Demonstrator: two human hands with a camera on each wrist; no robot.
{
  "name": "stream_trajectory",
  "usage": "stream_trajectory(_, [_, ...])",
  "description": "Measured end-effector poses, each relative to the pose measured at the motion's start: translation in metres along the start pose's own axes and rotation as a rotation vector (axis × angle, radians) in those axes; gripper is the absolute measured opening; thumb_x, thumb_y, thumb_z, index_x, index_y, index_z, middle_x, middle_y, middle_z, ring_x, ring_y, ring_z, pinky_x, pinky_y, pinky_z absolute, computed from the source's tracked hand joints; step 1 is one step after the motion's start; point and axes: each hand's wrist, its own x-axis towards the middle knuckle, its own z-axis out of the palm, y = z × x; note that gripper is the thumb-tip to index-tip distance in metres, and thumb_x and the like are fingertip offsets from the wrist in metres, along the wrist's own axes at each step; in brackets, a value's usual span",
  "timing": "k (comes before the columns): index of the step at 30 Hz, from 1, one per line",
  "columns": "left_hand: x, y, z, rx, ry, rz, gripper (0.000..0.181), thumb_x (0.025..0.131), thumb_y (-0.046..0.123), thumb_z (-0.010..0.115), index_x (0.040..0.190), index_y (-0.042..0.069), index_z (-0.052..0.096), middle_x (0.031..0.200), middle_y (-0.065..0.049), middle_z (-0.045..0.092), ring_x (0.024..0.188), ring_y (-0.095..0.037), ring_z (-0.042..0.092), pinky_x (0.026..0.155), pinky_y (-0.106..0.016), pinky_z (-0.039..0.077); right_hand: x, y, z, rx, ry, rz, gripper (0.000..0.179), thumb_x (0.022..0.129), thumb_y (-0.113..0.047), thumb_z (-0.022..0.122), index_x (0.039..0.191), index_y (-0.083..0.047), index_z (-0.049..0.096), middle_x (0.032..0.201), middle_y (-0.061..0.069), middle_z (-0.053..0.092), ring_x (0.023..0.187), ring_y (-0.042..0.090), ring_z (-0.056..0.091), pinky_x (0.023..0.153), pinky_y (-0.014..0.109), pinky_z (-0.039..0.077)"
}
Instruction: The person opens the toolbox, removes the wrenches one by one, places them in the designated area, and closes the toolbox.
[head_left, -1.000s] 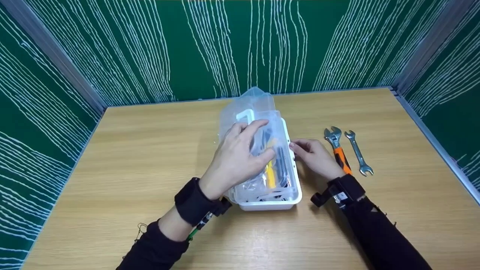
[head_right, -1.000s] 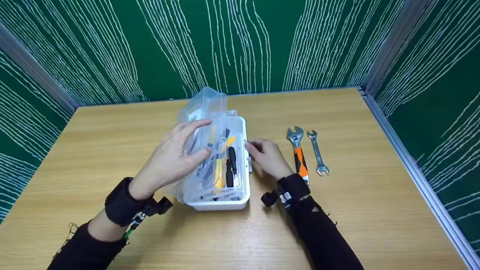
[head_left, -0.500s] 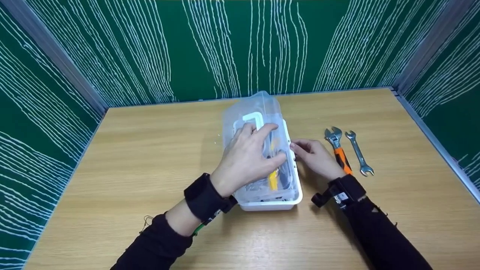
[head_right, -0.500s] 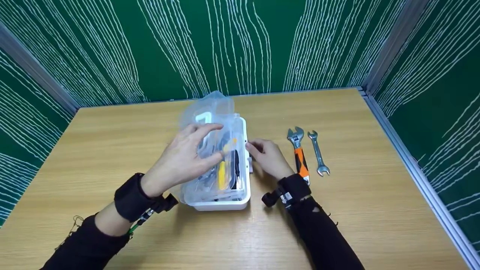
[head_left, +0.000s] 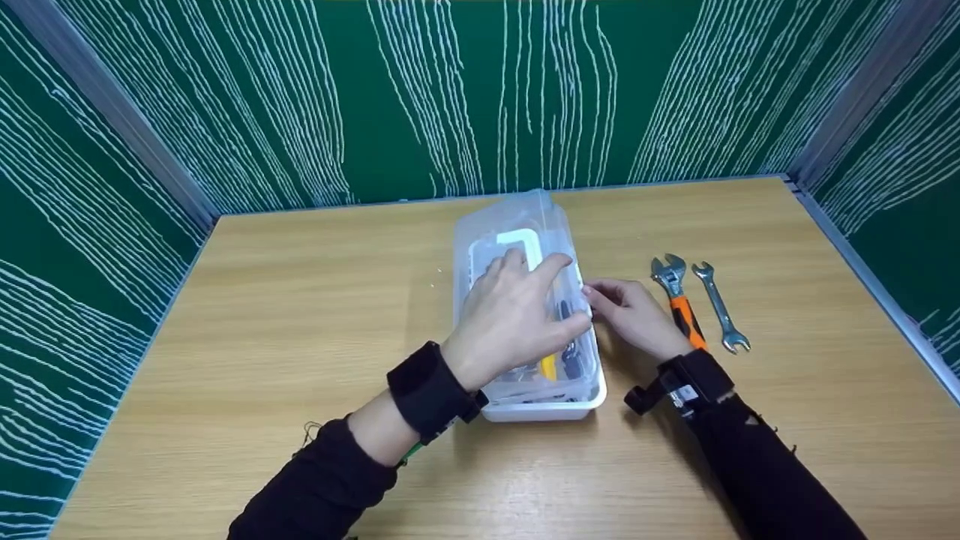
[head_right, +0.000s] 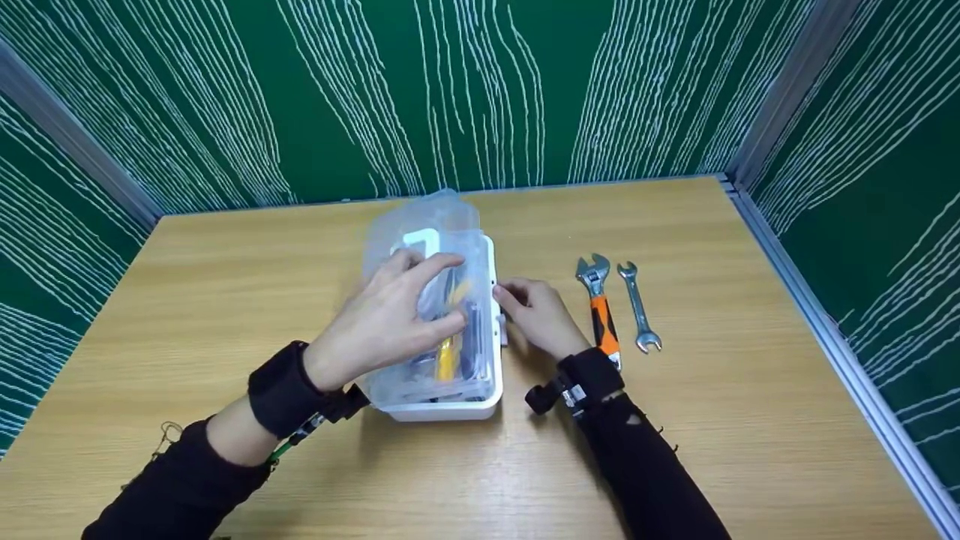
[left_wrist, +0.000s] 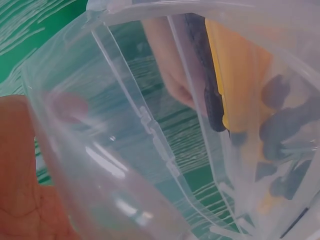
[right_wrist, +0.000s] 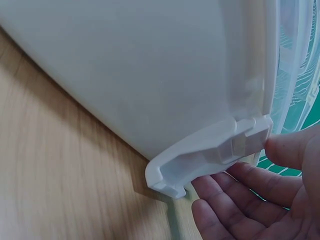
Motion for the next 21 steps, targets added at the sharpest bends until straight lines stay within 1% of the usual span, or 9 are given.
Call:
stream_trajectory(4, [0.001,0.003,0.003,0.030,-0.019,-0.001,0.065,0.096,0.053,0.066,0.154,0.025,0.056,0.143,-0.021,0.060,0.116,-0.031,0.061,0.101,-0.051,0.060,0.000,0.000,0.000,-0.027,0.002,0.001,0.065,0.111,-0.053,0.051,0.155,-0.005,0.055,0.154,0.022,0.060,0.145,0.040,0.055,0.126,0.061,0.039])
stream_trajectory(8, [0.003,0.005,0.005,0.037,-0.038,-0.002,0.066,0.096,0.055,0.066,0.154,0.025,0.056,0.150,-0.024,0.057,0.125,-0.036,0.061,0.113,-0.060,0.053,0.000,0.000,0.000,-0.034,0.001,0.001,0.063,0.111,-0.052,0.051,0.154,-0.005,0.056,0.154,0.022,0.060,0.145,0.040,0.054,0.126,0.062,0.039])
stream_trajectory(11, [0.005,0.007,0.008,0.054,-0.046,0.001,0.066,0.096,0.056,0.066,0.153,0.024,0.057,0.154,-0.028,0.054,0.131,-0.040,0.060,0.117,-0.063,0.049,0.000,0.001,-0.001,-0.030,-0.005,0.000,0.064,0.111,-0.053,0.051,0.154,-0.006,0.056,0.154,0.021,0.060,0.146,0.040,0.053,0.126,0.062,0.038])
stream_trajectory(14, [0.007,0.011,0.010,0.066,-0.059,-0.003,0.068,0.096,0.058,0.067,0.154,0.023,0.057,0.157,-0.030,0.051,0.135,-0.040,0.059,0.118,-0.061,0.049,-0.001,0.002,-0.002,-0.027,-0.012,0.003,0.064,0.111,-0.054,0.050,0.155,-0.007,0.055,0.154,0.020,0.060,0.145,0.040,0.054,0.126,0.063,0.039])
stream_trajectory(21, [0.008,0.016,0.015,0.105,-0.080,-0.009,0.069,0.096,0.060,0.068,0.154,0.024,0.057,0.153,-0.027,0.055,0.132,-0.036,0.060,0.115,-0.054,0.053,-0.001,0.001,-0.002,-0.014,-0.021,-0.008,0.059,0.113,-0.050,0.050,0.152,-0.007,0.057,0.150,0.020,0.063,0.140,0.039,0.060,0.124,0.061,0.043])
